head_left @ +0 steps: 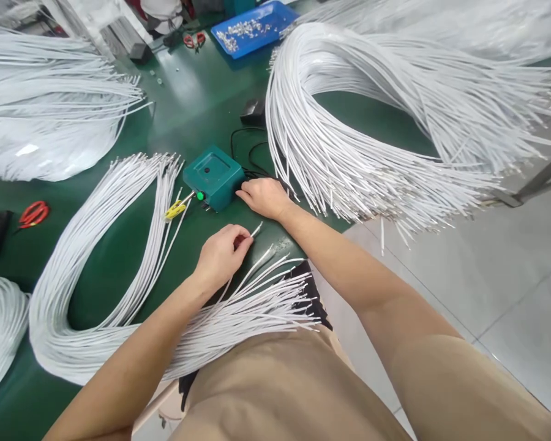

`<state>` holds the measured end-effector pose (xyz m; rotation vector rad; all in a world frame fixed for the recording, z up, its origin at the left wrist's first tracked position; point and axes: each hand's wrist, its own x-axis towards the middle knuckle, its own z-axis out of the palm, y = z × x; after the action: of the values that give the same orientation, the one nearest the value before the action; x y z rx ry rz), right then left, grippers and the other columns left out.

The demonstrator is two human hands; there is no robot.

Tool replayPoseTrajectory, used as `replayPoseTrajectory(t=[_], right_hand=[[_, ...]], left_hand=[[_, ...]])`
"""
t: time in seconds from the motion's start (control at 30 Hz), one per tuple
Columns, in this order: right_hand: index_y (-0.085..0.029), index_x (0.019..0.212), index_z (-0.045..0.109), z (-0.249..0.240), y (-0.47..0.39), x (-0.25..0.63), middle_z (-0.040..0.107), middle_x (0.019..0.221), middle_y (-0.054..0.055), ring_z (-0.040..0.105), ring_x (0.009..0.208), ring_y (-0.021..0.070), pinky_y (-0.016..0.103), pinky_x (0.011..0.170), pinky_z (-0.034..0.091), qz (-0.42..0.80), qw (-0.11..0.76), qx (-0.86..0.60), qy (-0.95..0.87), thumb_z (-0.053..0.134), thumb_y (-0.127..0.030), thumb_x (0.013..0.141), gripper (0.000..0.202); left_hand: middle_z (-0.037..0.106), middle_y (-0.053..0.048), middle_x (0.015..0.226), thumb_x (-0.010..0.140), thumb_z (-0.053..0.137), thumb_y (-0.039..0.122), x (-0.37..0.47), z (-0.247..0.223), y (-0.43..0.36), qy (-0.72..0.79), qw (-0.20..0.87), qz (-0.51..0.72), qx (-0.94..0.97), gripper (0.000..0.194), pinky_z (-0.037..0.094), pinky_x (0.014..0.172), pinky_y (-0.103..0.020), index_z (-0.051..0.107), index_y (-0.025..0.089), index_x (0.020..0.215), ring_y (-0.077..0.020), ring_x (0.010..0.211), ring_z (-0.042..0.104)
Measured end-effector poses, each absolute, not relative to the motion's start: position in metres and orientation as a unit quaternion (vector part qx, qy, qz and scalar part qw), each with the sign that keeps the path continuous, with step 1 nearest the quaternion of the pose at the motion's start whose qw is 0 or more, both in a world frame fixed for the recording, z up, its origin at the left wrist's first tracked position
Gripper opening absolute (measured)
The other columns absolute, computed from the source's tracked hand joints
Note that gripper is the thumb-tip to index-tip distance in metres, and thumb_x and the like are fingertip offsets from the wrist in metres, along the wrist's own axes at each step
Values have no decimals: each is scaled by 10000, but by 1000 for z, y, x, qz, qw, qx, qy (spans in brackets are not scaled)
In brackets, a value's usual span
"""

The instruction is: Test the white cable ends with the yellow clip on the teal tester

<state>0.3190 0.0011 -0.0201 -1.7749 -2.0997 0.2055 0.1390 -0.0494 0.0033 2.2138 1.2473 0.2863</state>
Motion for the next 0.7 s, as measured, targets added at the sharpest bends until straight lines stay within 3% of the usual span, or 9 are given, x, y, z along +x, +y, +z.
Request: replayPoseTrajectory(t=[0.1, 0.2, 0.37, 0.53, 0.7], right_hand=[[-161, 837, 700, -13, 0, 318, 726, 902, 86, 644, 831, 189, 279, 687, 389, 143, 234, -619, -736, 438, -396, 956, 372], [-150, 746, 693, 3, 3, 309, 668, 655, 17, 596, 640, 113, 226, 658, 408, 315, 317, -550, -706, 485, -386, 923, 361], [-140, 867, 705, 36, 17, 271, 679, 740, 19, 554, 566, 73, 184, 537, 423, 485, 334, -470, -657, 504, -236, 874, 223], [-141, 818, 674, 53, 25, 238, 691, 779, 46, 596, 535, 81, 190, 490, 467, 517, 299, -493, -633, 516, -274, 886, 218], [-153, 821, 702, 53, 29, 225, 693, 736, 41, 604, 530, 94, 193, 472, 484, 505, 298, -488, -646, 606, -280, 820, 159]], left_hand=[[643, -8, 773, 794, 638, 386, 119, 11, -40, 522, 446, 191, 702, 209, 465, 648, -276, 593, 197, 869, -149, 699, 616], [647, -2, 830, 693, 736, 363, 99, 21, -32, 538, 529, 279, 594, 425, 449, 544, -232, 539, 186, 1026, -132, 658, 638], [620, 22, 801, 666, 761, 305, 75, 28, -25, 545, 521, 342, 561, 591, 432, 514, -210, 477, 198, 1173, -126, 659, 646], [623, 23, 780, 675, 744, 297, 62, 27, -22, 539, 508, 361, 568, 634, 493, 607, -246, 466, 220, 1240, -133, 679, 652], [619, 24, 793, 698, 726, 276, 53, 26, -20, 523, 513, 376, 568, 710, 531, 709, -284, 419, 223, 1337, -126, 684, 649]])
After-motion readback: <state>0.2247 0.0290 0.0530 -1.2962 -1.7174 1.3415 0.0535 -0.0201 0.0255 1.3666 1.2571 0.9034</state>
